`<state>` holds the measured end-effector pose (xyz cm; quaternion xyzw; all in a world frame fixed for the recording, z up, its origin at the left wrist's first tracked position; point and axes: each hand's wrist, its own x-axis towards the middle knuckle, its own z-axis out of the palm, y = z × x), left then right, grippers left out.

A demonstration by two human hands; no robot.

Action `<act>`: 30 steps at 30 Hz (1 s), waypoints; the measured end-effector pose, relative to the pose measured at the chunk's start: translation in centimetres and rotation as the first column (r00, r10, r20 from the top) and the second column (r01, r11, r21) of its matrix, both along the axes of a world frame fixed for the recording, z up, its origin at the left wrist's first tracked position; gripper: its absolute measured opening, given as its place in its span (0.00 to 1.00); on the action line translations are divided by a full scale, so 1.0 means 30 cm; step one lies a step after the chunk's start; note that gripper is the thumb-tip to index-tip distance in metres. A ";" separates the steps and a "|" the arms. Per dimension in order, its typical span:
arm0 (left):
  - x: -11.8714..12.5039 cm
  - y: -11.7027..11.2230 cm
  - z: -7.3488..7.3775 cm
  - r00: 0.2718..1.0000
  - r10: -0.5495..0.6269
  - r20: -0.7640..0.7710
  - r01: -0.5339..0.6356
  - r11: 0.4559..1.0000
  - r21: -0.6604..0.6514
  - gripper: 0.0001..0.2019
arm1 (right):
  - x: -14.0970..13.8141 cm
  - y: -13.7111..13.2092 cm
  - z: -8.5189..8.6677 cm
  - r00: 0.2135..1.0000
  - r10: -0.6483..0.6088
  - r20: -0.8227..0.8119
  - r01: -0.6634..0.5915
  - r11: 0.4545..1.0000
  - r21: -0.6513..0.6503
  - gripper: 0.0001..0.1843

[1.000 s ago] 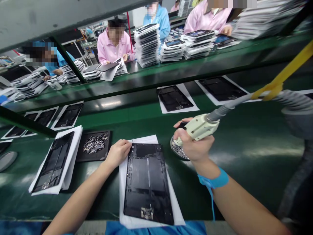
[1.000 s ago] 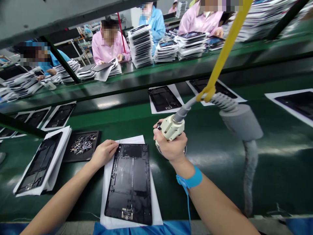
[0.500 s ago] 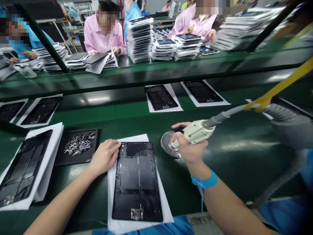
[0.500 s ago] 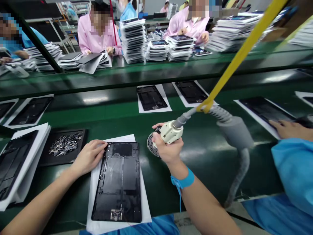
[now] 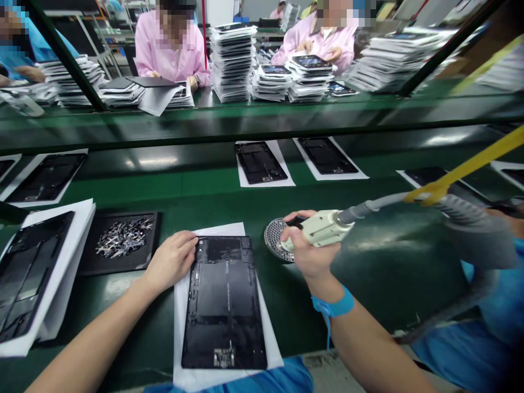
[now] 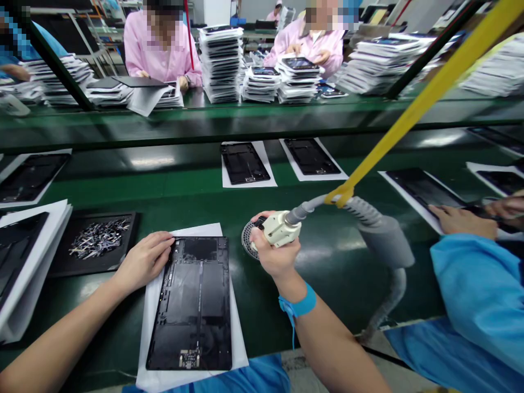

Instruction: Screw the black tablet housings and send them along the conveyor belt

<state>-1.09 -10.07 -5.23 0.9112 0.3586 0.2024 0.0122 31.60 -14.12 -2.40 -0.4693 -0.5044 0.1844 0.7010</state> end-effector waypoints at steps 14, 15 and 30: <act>0.002 0.008 0.025 1.000 -0.007 -0.029 0.003 0.990 -0.138 0.20 | -0.005 0.005 -0.010 0.999 -0.006 -0.042 0.006 1.000 -0.015 0.14; 0.002 0.006 0.030 0.999 -0.011 -0.040 0.005 0.989 -0.146 0.19 | -0.005 0.005 -0.013 0.999 -0.009 -0.044 0.008 1.000 -0.020 0.14; 0.014 -0.002 -0.012 0.983 0.055 0.173 -0.006 0.962 -0.272 0.17 | -0.232 0.039 0.096 0.958 0.234 -0.165 -0.232 0.972 0.034 0.11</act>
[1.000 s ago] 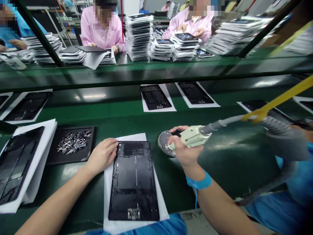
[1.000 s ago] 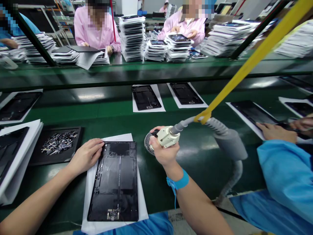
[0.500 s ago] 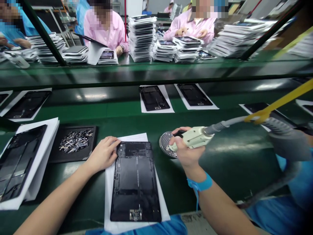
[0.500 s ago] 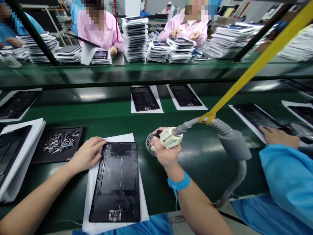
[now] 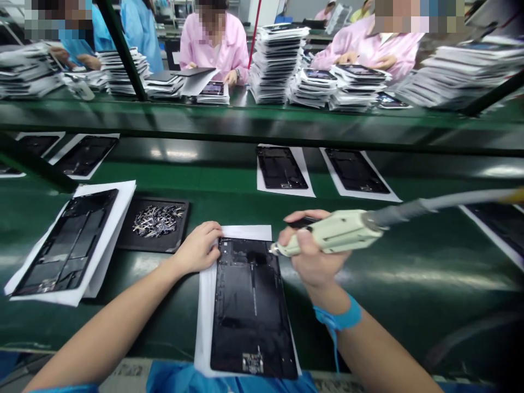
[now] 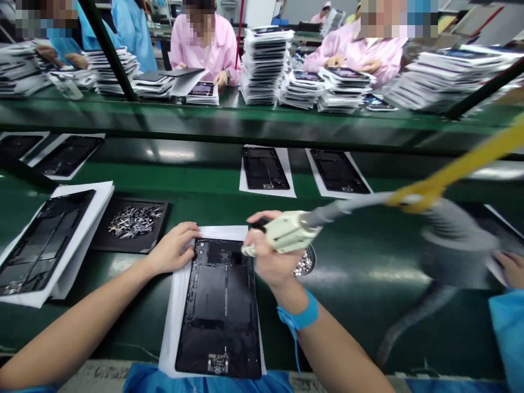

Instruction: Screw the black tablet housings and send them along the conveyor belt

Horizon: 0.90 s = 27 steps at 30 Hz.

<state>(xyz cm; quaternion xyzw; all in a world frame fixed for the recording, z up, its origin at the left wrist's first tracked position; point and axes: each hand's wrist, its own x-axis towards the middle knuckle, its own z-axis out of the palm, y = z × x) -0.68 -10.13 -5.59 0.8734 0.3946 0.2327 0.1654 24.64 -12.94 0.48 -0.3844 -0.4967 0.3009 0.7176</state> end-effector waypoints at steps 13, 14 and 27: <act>0.021 -0.001 -0.014 0.996 0.028 0.087 -0.024 0.998 -0.052 0.16 | -0.306 0.125 -0.116 0.952 0.279 0.123 -0.274 0.960 -0.051 0.12; 0.021 -0.001 -0.017 0.996 0.032 0.088 -0.028 0.998 -0.049 0.15 | -0.308 0.126 -0.123 0.952 0.281 0.125 -0.276 0.960 -0.052 0.12; 0.009 0.011 -0.022 0.995 0.019 0.098 -0.012 0.997 -0.075 0.13 | -0.342 0.127 -0.141 0.950 0.276 0.147 -0.263 0.959 -0.102 0.13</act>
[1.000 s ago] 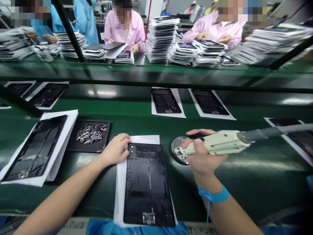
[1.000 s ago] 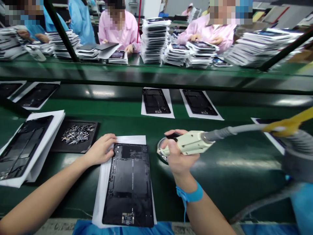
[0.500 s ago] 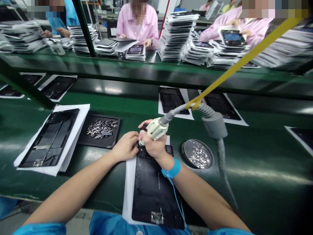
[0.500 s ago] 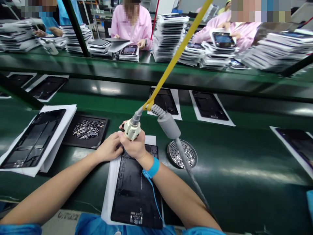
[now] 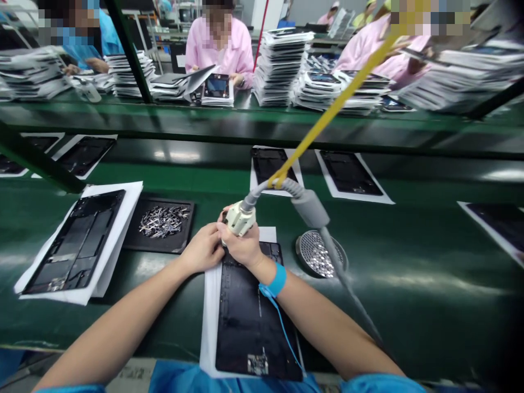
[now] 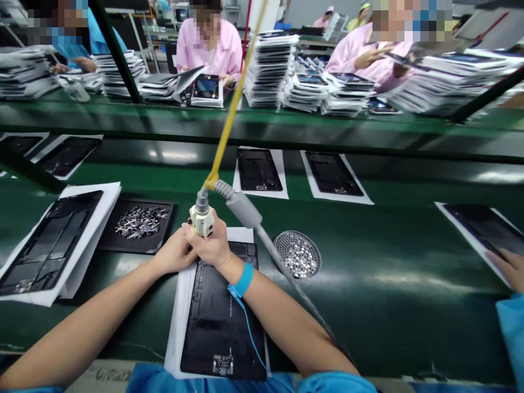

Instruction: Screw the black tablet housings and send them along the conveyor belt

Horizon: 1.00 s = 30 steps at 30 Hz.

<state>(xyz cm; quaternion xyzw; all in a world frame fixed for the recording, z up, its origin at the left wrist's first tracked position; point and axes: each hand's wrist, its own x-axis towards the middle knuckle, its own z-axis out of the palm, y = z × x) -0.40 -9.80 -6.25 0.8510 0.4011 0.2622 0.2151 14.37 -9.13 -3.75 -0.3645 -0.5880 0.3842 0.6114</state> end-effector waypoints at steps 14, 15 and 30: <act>0.183 0.085 0.042 0.913 0.139 -0.384 -0.107 0.989 0.105 0.15 | 0.509 -0.099 0.138 0.881 -0.456 -0.124 0.471 0.872 0.134 0.13; 0.195 0.103 0.038 0.916 0.094 -0.389 -0.069 0.995 0.078 0.13 | 0.535 -0.109 0.126 0.865 -0.491 -0.100 0.501 0.855 0.135 0.13; 0.288 0.382 0.000 0.964 0.100 -0.248 -0.080 0.993 0.089 0.13 | 0.576 -0.153 0.058 0.879 -0.473 -0.055 0.476 0.878 0.057 0.15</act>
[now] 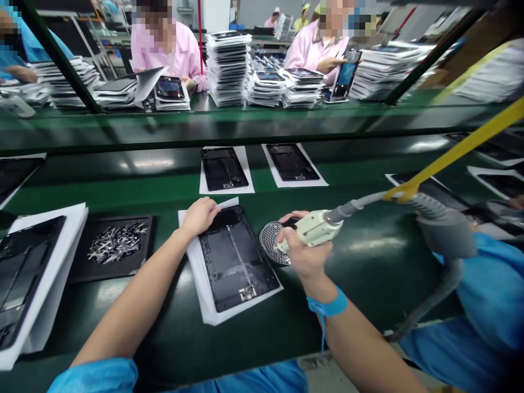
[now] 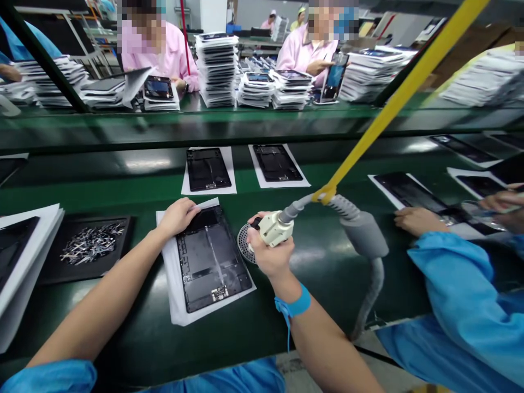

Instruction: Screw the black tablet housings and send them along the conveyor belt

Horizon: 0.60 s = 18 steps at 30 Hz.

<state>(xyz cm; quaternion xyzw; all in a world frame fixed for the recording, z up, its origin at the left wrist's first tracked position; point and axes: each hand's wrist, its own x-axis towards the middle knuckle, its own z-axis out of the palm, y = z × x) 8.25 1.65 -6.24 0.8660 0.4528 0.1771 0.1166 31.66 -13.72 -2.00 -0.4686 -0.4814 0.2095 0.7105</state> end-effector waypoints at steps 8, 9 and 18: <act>-0.004 -0.002 -0.002 1.000 -0.008 0.000 0.008 1.000 -0.025 0.13 | 0.008 0.003 -0.021 1.000 -0.013 0.021 0.014 0.999 -0.029 0.15; -0.004 -0.001 -0.003 1.000 -0.007 -0.004 0.007 1.000 -0.027 0.13 | 0.009 0.003 -0.026 1.000 -0.012 0.025 0.012 0.999 -0.033 0.15; 0.009 -0.045 0.037 0.997 0.076 0.023 -0.077 0.996 0.050 0.10 | -0.011 -0.021 0.019 0.999 -0.013 -0.034 0.013 1.000 -0.004 0.14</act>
